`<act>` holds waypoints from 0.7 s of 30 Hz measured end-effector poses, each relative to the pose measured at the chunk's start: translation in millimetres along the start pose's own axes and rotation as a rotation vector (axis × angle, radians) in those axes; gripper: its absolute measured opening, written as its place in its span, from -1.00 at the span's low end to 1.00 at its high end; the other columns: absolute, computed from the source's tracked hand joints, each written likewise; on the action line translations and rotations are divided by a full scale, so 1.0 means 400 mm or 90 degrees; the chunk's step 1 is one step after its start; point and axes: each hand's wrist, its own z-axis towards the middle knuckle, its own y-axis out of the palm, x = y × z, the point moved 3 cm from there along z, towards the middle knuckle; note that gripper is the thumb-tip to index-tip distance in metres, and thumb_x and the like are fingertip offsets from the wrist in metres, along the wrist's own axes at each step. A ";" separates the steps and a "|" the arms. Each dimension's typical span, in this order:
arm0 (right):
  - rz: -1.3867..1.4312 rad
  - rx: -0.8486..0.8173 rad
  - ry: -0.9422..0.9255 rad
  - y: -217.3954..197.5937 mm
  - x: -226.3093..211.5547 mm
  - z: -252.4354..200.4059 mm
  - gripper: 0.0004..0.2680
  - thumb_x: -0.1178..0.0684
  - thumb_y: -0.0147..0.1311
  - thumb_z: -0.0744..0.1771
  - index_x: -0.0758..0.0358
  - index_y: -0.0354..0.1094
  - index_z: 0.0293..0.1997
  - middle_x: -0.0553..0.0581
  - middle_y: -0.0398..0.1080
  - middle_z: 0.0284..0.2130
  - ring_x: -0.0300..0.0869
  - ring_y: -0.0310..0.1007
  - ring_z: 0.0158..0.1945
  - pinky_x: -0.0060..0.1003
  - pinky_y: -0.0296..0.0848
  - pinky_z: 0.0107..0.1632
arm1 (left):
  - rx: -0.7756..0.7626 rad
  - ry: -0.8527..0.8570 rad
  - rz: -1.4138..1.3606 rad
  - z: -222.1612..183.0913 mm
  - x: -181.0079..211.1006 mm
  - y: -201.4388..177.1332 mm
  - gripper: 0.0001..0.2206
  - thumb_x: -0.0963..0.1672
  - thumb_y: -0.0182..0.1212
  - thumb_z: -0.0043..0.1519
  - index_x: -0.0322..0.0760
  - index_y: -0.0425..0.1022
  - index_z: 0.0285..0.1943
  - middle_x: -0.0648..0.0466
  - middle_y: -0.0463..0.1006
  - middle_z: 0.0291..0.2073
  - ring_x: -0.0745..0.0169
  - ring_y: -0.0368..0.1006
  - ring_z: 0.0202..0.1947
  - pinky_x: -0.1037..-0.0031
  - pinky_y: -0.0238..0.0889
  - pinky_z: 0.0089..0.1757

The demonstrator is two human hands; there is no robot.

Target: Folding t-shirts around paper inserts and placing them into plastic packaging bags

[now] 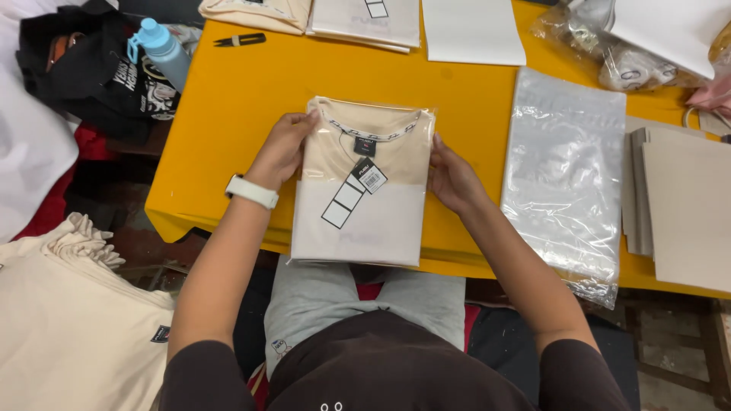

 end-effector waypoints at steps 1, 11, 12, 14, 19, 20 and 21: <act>-0.002 -0.003 -0.002 -0.007 -0.001 0.016 -0.68 -0.32 -0.02 0.39 0.04 0.49 0.01 -0.07 0.50 -0.17 -0.16 0.56 -0.09 -0.27 0.54 -0.03 | 0.001 0.004 -0.001 -0.046 0.042 0.004 -0.55 0.01 0.31 0.32 -0.39 0.31 0.18 0.05 0.54 -0.23 0.23 0.57 -0.24 0.41 0.51 -0.24; -0.207 0.131 -0.360 0.112 -0.220 -0.040 -0.86 -0.13 0.17 0.38 0.03 0.48 -0.13 -0.16 0.47 -0.30 -0.37 0.53 -0.20 -0.47 0.50 -0.12 | -0.018 0.152 0.076 -0.204 0.307 0.019 -0.75 0.01 0.24 0.35 -0.12 0.57 0.07 0.32 0.53 -0.25 0.55 0.54 -0.27 0.60 0.56 -0.29; -0.221 0.123 -0.397 0.120 -0.238 -0.052 -0.85 -0.12 0.16 0.39 0.07 0.49 -0.12 -0.12 0.46 -0.28 -0.34 0.52 -0.18 -0.44 0.49 -0.11 | -0.024 0.167 0.070 -0.220 0.331 0.030 -0.76 0.00 0.25 0.34 -0.12 0.58 0.07 0.34 0.51 -0.25 0.56 0.53 -0.26 0.59 0.56 -0.28; -0.226 0.121 -0.441 0.130 -0.255 -0.093 -0.86 -0.07 0.18 0.39 0.13 0.49 -0.11 -0.05 0.44 -0.27 -0.29 0.49 -0.17 -0.38 0.50 -0.08 | -0.027 0.190 0.074 -0.278 0.372 0.053 -0.78 -0.02 0.26 0.34 -0.14 0.58 0.06 0.31 0.50 -0.26 0.54 0.51 -0.25 0.57 0.57 -0.26; -0.225 0.102 -0.593 0.173 -0.320 -0.267 -0.90 0.13 0.20 0.39 0.35 0.44 -0.16 0.20 0.40 -0.24 -0.14 0.46 -0.13 -0.23 0.50 -0.01 | -0.029 0.286 0.079 -0.458 0.488 0.126 -0.85 -0.08 0.29 0.34 -0.21 0.61 -0.03 0.25 0.45 -0.32 0.55 0.37 -0.25 0.57 0.53 -0.20; -0.216 0.086 -0.657 0.174 -0.338 -0.288 -0.92 0.23 0.19 0.38 0.35 0.36 -0.25 0.20 0.34 -0.30 -0.10 0.44 -0.14 -0.17 0.52 0.07 | -0.028 0.375 0.128 -0.492 0.522 0.147 -0.87 -0.11 0.31 0.36 -0.25 0.63 -0.07 0.24 0.42 -0.38 0.55 0.31 -0.27 0.61 0.44 -0.21; -0.205 0.070 -0.718 0.175 -0.351 -0.313 -0.85 0.34 0.18 0.38 0.35 0.28 -0.33 0.20 0.28 -0.36 -0.06 0.42 -0.15 -0.10 0.54 0.14 | -0.026 0.461 0.178 -0.530 0.553 0.169 -0.88 -0.13 0.32 0.38 -0.29 0.65 -0.11 0.24 0.40 -0.45 0.55 0.25 -0.29 0.66 0.35 -0.23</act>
